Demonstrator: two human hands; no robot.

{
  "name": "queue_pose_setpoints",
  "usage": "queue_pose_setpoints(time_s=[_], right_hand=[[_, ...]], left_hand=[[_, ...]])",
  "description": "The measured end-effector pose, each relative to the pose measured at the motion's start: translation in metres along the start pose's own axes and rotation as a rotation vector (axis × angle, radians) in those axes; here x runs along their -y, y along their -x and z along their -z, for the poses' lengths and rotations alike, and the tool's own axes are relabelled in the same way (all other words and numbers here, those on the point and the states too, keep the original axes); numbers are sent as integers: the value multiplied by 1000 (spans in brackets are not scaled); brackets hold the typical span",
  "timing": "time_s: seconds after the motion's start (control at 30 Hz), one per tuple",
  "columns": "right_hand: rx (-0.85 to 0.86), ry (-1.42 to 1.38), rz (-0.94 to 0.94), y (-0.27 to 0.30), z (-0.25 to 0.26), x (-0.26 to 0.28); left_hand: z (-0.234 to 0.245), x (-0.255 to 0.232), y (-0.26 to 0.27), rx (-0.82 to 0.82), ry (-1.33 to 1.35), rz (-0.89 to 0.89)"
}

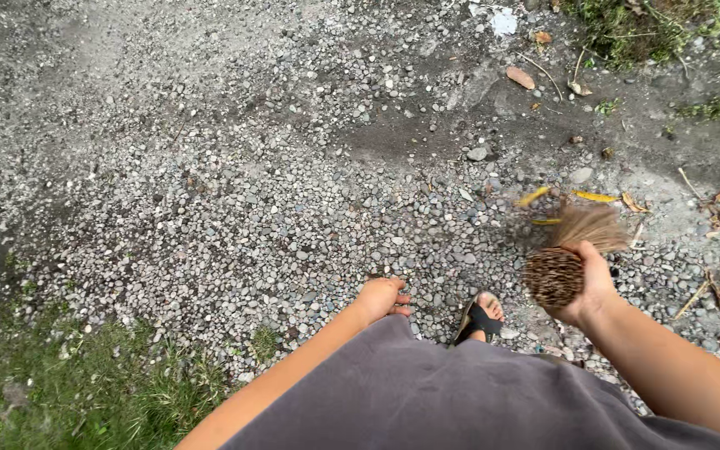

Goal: The person sweeps the ground outdoors by hand using a small bundle of sticks, clearing leaves and debris from both a grassy area and a gravel path.

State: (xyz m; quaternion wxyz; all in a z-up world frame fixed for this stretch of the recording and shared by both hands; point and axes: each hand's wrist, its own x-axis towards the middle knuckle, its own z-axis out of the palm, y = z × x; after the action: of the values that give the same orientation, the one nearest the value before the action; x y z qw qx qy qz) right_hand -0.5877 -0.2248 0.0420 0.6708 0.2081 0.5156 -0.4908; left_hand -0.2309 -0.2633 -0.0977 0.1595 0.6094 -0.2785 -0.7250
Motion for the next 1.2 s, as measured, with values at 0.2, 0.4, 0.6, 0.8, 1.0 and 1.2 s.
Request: queue_pose_setpoints(time_s=[0.2,0.4,0.6,0.8,1.0,1.2], right_hand=[[-23,243,-33,67,-13,8],[363,242,-523,68,1,-11],[62,-13,-471,21,43,20],[-27,-226,-24,19,35,70],[-29,79,20,46,-73,49],[359,110,-438,25,-190,-5]], left_hand=[[-42,-13,-15,54,-150,79],[-88,-44,-43,115,-227,26],[-111,-91,-6,87,-241,-15],[-96,-108,27,-28,-115,34],[-67,-94,-9,-21,42,-41],[-19,-126,-34,77,8,-97]])
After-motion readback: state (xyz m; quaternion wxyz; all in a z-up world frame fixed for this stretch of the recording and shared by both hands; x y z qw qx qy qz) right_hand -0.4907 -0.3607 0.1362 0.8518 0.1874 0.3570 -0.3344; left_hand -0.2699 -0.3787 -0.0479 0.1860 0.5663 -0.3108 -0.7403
